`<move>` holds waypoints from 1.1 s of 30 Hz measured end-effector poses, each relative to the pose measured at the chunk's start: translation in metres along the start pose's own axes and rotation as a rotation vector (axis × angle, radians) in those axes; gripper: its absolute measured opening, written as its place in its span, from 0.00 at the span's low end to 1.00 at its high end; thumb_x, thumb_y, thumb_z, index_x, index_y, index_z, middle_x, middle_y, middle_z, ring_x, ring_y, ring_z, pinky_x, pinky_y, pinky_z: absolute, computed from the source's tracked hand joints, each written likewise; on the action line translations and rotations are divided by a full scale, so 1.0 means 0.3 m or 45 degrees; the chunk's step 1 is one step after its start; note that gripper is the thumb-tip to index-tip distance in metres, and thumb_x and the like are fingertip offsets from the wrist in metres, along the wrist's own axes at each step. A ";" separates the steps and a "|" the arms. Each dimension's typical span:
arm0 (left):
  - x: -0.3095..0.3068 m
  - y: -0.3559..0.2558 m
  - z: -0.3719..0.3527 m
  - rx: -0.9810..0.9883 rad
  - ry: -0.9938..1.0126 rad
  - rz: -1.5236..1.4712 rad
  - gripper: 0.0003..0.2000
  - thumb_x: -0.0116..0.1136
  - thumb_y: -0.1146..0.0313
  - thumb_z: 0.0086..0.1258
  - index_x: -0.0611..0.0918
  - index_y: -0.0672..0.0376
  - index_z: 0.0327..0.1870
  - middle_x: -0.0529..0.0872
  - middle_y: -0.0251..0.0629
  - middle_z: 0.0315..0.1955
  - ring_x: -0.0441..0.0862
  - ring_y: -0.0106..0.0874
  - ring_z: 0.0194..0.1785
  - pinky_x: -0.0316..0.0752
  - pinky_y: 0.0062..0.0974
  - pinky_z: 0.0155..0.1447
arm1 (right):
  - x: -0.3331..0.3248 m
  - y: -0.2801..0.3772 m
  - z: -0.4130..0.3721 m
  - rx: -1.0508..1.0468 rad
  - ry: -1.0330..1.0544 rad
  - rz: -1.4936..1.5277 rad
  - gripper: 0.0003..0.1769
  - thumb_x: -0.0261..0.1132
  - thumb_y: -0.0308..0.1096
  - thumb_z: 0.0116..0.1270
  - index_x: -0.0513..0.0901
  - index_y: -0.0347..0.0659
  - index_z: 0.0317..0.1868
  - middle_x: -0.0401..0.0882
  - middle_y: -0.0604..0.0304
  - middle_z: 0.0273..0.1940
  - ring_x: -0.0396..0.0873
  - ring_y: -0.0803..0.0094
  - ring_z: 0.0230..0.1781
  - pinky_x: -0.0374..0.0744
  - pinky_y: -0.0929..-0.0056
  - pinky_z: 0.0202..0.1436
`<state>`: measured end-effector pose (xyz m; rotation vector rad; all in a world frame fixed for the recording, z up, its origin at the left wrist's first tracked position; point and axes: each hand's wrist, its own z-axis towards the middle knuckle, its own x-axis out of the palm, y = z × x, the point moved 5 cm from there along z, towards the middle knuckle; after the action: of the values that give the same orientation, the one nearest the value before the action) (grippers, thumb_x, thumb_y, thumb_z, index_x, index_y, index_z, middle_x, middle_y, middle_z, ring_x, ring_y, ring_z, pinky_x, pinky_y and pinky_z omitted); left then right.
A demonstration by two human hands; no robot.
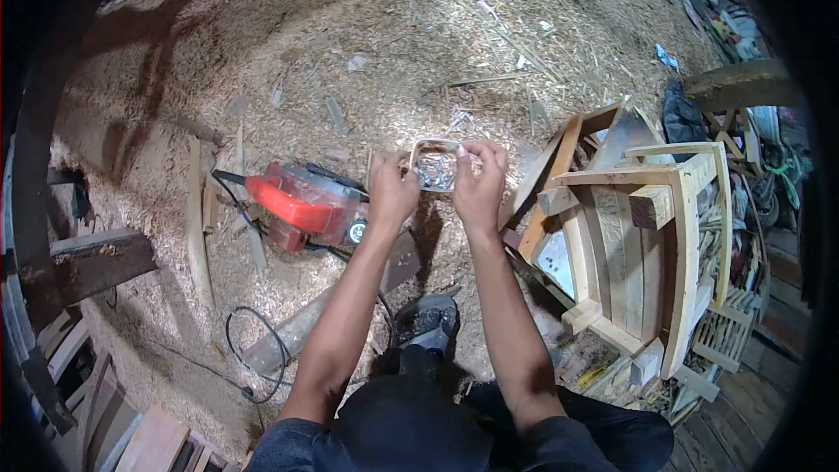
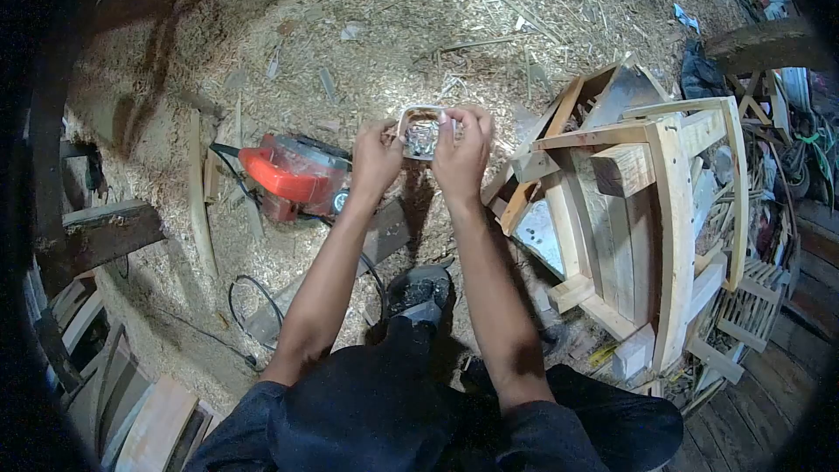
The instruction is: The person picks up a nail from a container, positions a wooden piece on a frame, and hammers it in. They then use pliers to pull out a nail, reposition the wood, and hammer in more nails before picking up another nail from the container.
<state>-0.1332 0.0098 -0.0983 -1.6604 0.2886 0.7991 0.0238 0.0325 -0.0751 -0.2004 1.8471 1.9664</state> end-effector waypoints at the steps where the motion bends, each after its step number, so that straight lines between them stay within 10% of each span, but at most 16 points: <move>1: -0.014 -0.018 -0.006 0.002 0.007 -0.009 0.11 0.57 0.74 0.60 0.84 0.67 0.43 0.84 0.53 0.40 0.82 0.48 0.46 0.75 0.38 0.53 | 0.001 -0.014 -0.012 0.188 0.067 0.231 0.07 0.62 0.29 0.68 0.81 0.36 0.43 0.79 0.56 0.39 0.76 0.68 0.40 0.75 0.70 0.47; 5: -0.119 -0.162 -0.022 0.042 0.185 -0.349 0.11 0.59 0.72 0.67 0.82 0.65 0.48 0.84 0.44 0.42 0.82 0.30 0.44 0.75 0.26 0.48 | 0.023 0.092 -0.056 0.766 0.322 1.420 0.06 0.61 0.29 0.71 0.80 0.36 0.44 0.80 0.64 0.35 0.76 0.79 0.33 0.75 0.81 0.40; 7: -0.145 -0.240 -0.048 -0.278 0.417 -1.076 0.11 0.57 0.72 0.71 0.82 0.66 0.50 0.85 0.38 0.42 0.80 0.22 0.43 0.74 0.21 0.47 | 0.009 0.142 -0.056 0.764 0.340 1.492 0.06 0.61 0.28 0.71 0.79 0.37 0.45 0.81 0.63 0.36 0.76 0.79 0.33 0.76 0.79 0.41; 17: -0.300 -0.479 -0.068 -0.029 0.652 -1.342 0.10 0.57 0.73 0.71 0.82 0.67 0.49 0.85 0.36 0.41 0.81 0.20 0.39 0.78 0.18 0.43 | -0.136 0.403 -0.073 0.704 0.500 1.851 0.07 0.64 0.27 0.68 0.72 0.41 0.39 0.81 0.58 0.35 0.80 0.75 0.33 0.79 0.76 0.40; 24: -0.402 -0.785 -0.077 0.502 0.817 -1.597 0.06 0.60 0.70 0.68 0.79 0.64 0.37 0.78 0.37 0.35 0.74 0.22 0.35 0.72 0.18 0.36 | -0.424 0.743 -0.090 0.335 0.315 1.462 0.09 0.66 0.29 0.67 0.74 0.37 0.41 0.79 0.60 0.32 0.78 0.81 0.28 0.77 0.84 0.28; 25: -0.418 -0.873 -0.074 0.628 0.854 -1.612 0.07 0.60 0.70 0.68 0.79 0.64 0.37 0.78 0.38 0.35 0.73 0.22 0.35 0.71 0.18 0.35 | -0.501 0.804 -0.076 0.188 0.287 1.518 0.10 0.64 0.21 0.66 0.73 0.35 0.45 0.80 0.56 0.40 0.81 0.73 0.39 0.80 0.77 0.47; 31: -0.427 -1.395 -0.108 1.208 1.459 -1.577 0.12 0.47 0.64 0.77 0.75 0.65 0.51 0.77 0.42 0.36 0.76 0.26 0.38 0.73 0.20 0.41 | -0.991 1.060 0.073 -0.586 0.336 0.624 0.11 0.65 0.30 0.66 0.80 0.34 0.47 0.83 0.57 0.40 0.82 0.71 0.39 0.81 0.76 0.47; 33: -0.392 -1.466 -0.044 1.240 1.248 -1.326 0.15 0.45 0.64 0.78 0.74 0.67 0.54 0.79 0.43 0.37 0.78 0.25 0.39 0.74 0.19 0.41 | -1.115 1.052 0.034 -0.499 0.189 0.580 0.11 0.65 0.29 0.67 0.79 0.33 0.47 0.83 0.57 0.40 0.82 0.72 0.39 0.81 0.76 0.47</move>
<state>0.0436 0.0841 0.3147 -0.8888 0.3378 -0.8837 0.1980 -0.0336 0.3455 -0.0410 1.6824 2.6899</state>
